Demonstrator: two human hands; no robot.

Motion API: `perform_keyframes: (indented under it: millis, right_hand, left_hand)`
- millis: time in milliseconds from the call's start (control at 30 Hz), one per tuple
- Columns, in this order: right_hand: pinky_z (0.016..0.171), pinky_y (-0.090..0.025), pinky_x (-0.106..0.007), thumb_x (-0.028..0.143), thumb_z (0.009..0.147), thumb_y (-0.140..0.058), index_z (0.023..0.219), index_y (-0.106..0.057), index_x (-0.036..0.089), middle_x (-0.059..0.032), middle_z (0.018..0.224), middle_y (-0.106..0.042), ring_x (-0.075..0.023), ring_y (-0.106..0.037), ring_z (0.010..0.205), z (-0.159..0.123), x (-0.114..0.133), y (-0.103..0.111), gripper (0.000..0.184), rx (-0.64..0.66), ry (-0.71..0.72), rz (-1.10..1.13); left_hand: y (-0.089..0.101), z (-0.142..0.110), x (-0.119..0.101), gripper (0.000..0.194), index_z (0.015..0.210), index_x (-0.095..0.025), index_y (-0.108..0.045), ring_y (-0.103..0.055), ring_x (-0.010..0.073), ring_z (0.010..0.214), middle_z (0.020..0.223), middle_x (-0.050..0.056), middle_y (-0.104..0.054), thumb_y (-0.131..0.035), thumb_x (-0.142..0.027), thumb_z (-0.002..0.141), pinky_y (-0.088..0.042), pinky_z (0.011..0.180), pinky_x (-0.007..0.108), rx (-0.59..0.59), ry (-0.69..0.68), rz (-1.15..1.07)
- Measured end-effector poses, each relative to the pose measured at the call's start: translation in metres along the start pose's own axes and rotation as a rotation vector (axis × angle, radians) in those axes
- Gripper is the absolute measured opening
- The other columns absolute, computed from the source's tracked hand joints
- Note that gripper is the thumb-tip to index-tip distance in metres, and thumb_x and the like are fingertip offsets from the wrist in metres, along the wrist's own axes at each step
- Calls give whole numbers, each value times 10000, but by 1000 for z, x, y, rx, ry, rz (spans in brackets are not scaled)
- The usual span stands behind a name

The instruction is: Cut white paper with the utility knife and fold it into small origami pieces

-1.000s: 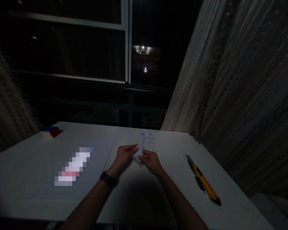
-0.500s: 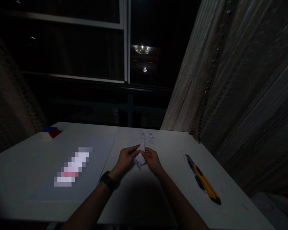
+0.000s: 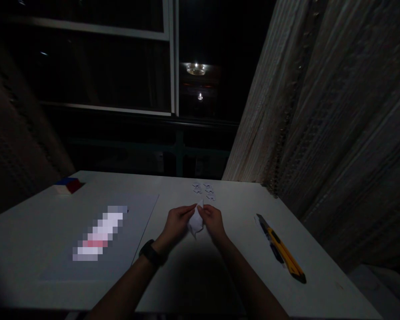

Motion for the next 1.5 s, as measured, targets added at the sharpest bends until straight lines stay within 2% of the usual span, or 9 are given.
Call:
perform_keyframes:
  millis: [200, 367, 433, 533, 633, 700, 800, 1033, 1500]
  right_hand:
    - [526, -417, -261, 538, 612, -676, 665, -589, 163, -4, 568, -597, -150, -535, 538, 0, 1, 3, 388, -21, 14, -1]
    - [445, -357, -247, 593, 627, -630, 662, -540, 182, 14, 519, -553, -135, -478, 468, -1, 6, 6, 422, -81, 11, -66]
    - [415, -322, -239, 604, 646, -608, 686, -522, 188, 22, 502, -533, -124, -442, 439, -1, 5, 8, 427, -102, 24, -95]
    - [397, -286, -231, 603, 688, -564, 727, -507, 192, 38, 485, -496, -112, -403, 422, -2, 3, 10, 417, -128, 60, -152]
    - [393, -243, -223, 579, 734, -527, 734, -486, 201, 71, 459, -411, -97, -347, 409, -5, 5, 8, 380, -140, 124, -256]
    - [401, -246, -222, 555, 767, -502, 751, -468, 207, 81, 461, -386, -96, -342, 413, -8, 5, 4, 349, -125, 145, -296]
    - [422, -276, -226, 537, 805, -461, 759, -444, 215, 79, 487, -389, -102, -361, 432, -11, 4, -2, 326, -101, 139, -284]
    - [545, -357, -259, 544, 818, -434, 679, -408, 230, 41, 597, -429, -133, -417, 563, -15, 11, -4, 344, -155, 186, -252]
    - [591, -361, -271, 576, 804, -417, 683, -414, 228, 38, 621, -419, -139, -407, 604, -14, 3, -4, 369, -168, 138, -192]
  left_hand:
    - [-3, 0, 15, 356, 1050, -140, -669, -627, 247, 977, 1025, 102, -680, -636, -162, 697, -463, 908, 385, 25, 126, -120]
    - [-9, 2, 25, 423, 1074, -123, -648, -648, 225, 918, 998, 94, -691, -604, -72, 657, -500, 843, 364, 150, 201, -291]
    - [-6, 3, 22, 413, 1055, -134, -660, -637, 219, 939, 1014, 88, -687, -583, -56, 657, -492, 855, 355, 135, 173, -223]
    - [2, 3, 7, 379, 1043, -173, -672, -612, 202, 978, 1044, 71, -675, -560, -71, 695, -459, 899, 336, 64, 32, 5]
    - [3, -1, -9, 319, 1057, -209, -666, -597, 184, 972, 1037, 56, -665, -537, -144, 772, -438, 912, 323, 11, -124, 200]
    - [3, -3, -14, 275, 1050, -216, -668, -592, 186, 963, 1015, 57, -664, -532, -220, 811, -438, 898, 322, -14, -167, 258]
    - [4, -3, -13, 234, 986, -209, -695, -599, 183, 918, 969, 63, -668, -557, -286, 813, -455, 850, 305, -44, -147, 202]
    - [3, -2, -4, 213, 909, -178, -718, -613, 169, 811, 874, 66, -664, -632, -298, 756, -477, 731, 271, -91, -45, -93]
    - [2, -7, -17, 200, 932, -194, -715, -616, 151, 746, 816, 48, -676, -607, -277, 785, -481, 683, 249, -95, -137, 35]
Point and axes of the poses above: each hand's wrist, its own z-axis towards the middle knuckle, its own y-axis out of the back of the hand, x = y × z, the point moved 8 cm from there along z, towards the middle knuckle
